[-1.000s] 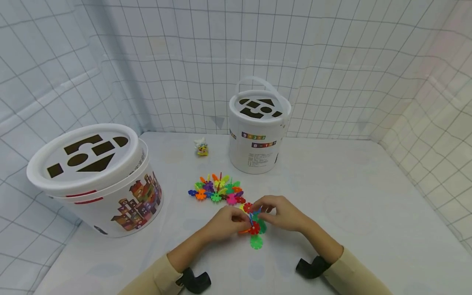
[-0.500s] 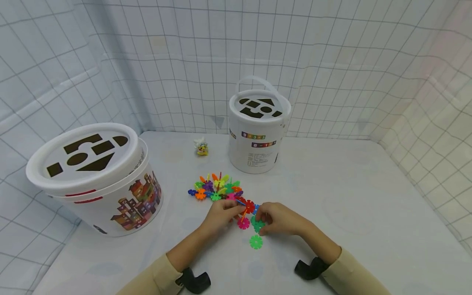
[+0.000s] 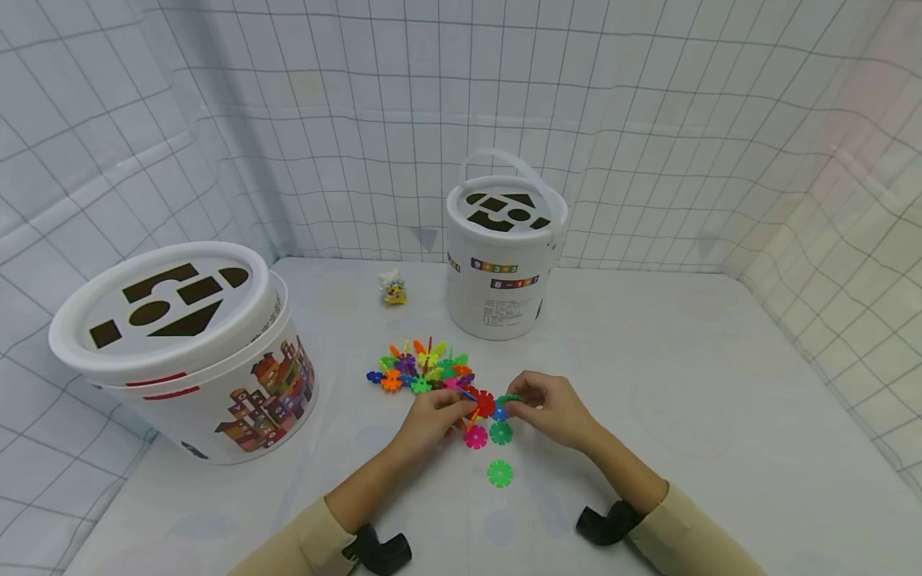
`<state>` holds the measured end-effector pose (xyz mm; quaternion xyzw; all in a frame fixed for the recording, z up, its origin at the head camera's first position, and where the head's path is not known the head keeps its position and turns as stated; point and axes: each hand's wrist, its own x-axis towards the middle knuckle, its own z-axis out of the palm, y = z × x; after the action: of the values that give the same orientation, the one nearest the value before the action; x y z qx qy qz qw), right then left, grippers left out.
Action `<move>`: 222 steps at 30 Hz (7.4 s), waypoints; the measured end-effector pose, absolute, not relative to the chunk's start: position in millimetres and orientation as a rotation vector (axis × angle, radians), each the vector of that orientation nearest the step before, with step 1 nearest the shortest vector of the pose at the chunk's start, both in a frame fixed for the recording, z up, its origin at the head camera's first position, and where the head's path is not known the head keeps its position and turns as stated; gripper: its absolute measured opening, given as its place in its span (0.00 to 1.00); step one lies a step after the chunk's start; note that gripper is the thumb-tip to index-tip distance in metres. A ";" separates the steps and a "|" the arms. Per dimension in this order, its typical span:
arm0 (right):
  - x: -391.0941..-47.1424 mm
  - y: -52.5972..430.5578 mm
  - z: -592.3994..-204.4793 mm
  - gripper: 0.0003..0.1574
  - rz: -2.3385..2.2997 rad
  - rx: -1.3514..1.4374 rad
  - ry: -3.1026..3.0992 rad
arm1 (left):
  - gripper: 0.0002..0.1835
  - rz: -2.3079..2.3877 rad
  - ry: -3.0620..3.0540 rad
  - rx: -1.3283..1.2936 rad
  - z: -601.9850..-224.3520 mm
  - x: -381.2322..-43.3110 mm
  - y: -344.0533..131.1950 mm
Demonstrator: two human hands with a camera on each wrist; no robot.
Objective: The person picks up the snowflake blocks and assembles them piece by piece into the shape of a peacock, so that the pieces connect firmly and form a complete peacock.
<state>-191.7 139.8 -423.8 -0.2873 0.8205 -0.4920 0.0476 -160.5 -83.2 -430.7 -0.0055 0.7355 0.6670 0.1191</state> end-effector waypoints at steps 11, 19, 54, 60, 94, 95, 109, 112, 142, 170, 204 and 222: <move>-187.9 137.9 -419.5 0.05 -1.450 -1.180 2.554 | 0.11 1.945 2.136 0.096 -432.2 -158.8 -83.4; -185.9 137.7 -422.1 0.03 -1.316 -1.355 2.567 | 0.11 1.906 2.190 0.274 -438.3 -160.7 -86.7; -187.6 137.8 -419.7 0.06 -1.282 -1.052 2.481 | 0.05 1.886 2.512 0.443 -423.1 -151.1 -80.7; -188.4 134.7 -429.8 0.13 -0.917 -1.056 2.554 | 0.07 1.959 2.476 0.385 -422.9 -152.6 -80.6; -185.0 134.5 -408.0 0.17 -1.837 -0.383 2.001 | 0.04 1.936 2.466 0.353 -422.9 -151.9 -79.1; -184.5 134.1 -407.8 0.17 -1.846 -0.374 1.985 | 0.04 1.933 2.466 0.357 -422.8 -152.0 -78.8; -180.9 130.8 -408.5 0.12 -1.898 -0.296 1.929 | 0.03 1.973 2.432 0.490 -426.3 -151.6 -81.0; -180.8 130.7 -408.6 0.13 -1.888 -0.314 1.930 | 0.02 1.939 2.457 0.492 -427.0 -152.1 -80.5; -174.4 124.6 -409.9 0.14 -1.820 -0.269 1.951 | 0.03 1.796 2.509 0.524 -425.2 -149.3 -78.9; -226.5 111.6 -409.7 0.20 -1.575 -0.275 2.241 | 0.06 1.585 2.715 0.142 -409.3 -156.4 -119.1; -291.1 25.9 -419.5 0.12 -1.218 -0.512 2.369 | 0.04 1.572 3.130 0.062 -423.4 -156.8 -145.4; -266.6 28.1 -425.0 0.12 -1.593 -0.487 2.255 | 0.04 1.525 3.182 0.147 -424.2 -155.5 -142.9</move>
<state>-266.6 28.1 -425.0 -0.1711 0.7929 -0.5601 0.1682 -155.5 -142.9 -424.2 0.0407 0.8840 0.4236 -0.1936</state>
